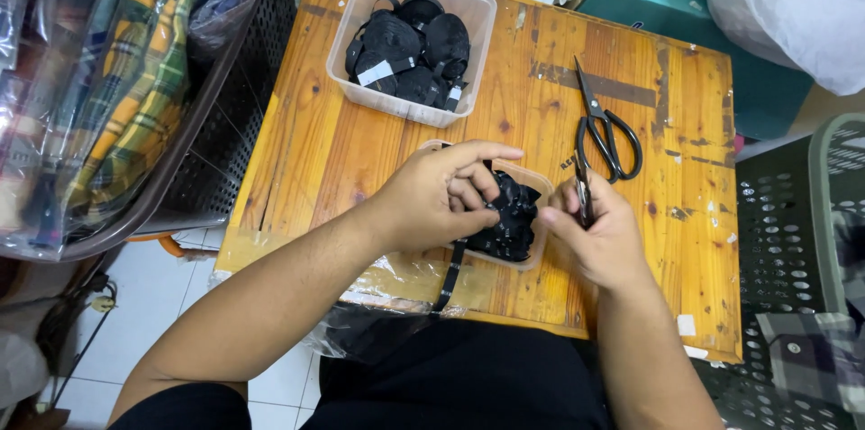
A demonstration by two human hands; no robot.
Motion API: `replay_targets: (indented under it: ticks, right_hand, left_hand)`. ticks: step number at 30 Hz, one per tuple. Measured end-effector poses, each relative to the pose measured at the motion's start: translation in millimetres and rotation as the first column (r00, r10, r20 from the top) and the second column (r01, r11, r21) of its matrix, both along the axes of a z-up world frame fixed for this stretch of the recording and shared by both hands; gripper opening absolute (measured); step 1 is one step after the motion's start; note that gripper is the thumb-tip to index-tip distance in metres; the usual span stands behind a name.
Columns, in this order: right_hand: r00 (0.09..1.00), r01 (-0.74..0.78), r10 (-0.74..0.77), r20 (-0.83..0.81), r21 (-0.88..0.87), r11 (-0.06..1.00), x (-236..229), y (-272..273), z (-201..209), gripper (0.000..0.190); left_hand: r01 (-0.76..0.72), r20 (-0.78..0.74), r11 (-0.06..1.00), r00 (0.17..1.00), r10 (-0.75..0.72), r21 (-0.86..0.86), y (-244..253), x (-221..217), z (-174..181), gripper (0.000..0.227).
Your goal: The person uses scissors to cut a black patterned fabric strip into small pieces. The person holds the fabric with one hand and cuts with the other, placing the cut pieces into a plastic container on the table.
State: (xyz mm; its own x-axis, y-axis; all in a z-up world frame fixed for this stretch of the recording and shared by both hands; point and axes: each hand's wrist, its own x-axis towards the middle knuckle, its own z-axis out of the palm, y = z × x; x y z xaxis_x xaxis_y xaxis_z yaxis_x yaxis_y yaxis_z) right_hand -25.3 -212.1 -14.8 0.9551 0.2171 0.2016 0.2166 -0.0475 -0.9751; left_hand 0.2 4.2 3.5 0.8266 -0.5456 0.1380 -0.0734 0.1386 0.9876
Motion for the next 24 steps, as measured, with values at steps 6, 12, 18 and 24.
replay_targets:
  ticks: [6, 12, 18, 24]
  right_hand:
    - [0.99, -0.068, 0.061, 0.126, 0.054, 0.996, 4, 18, 4, 0.033]
    - [0.971, -0.179, 0.169, 0.169, 0.046, 0.983, 2, 36, 30, 0.033]
    - [0.963, -0.091, 0.058, 0.265, 0.116, 0.989, 6, 40, 29, 0.038]
    - [0.972, 0.14, -0.142, 0.189, 0.027, 0.99, 7, 32, 43, 0.038]
  left_hand:
    - [0.06, 0.076, 0.997, 0.996, -0.056, -0.044, 0, 1, 2, 0.045]
    - [0.249, -0.065, 0.938, 0.96, -0.272, -0.242, -1, 0, 6, 0.048]
    - [0.252, -0.099, 0.918, 0.951, -0.294, -0.305, -8, 3, -4, 0.047]
    - [0.166, -0.054, 0.985, 0.984, -0.169, -0.052, -4, 7, -3, 0.031]
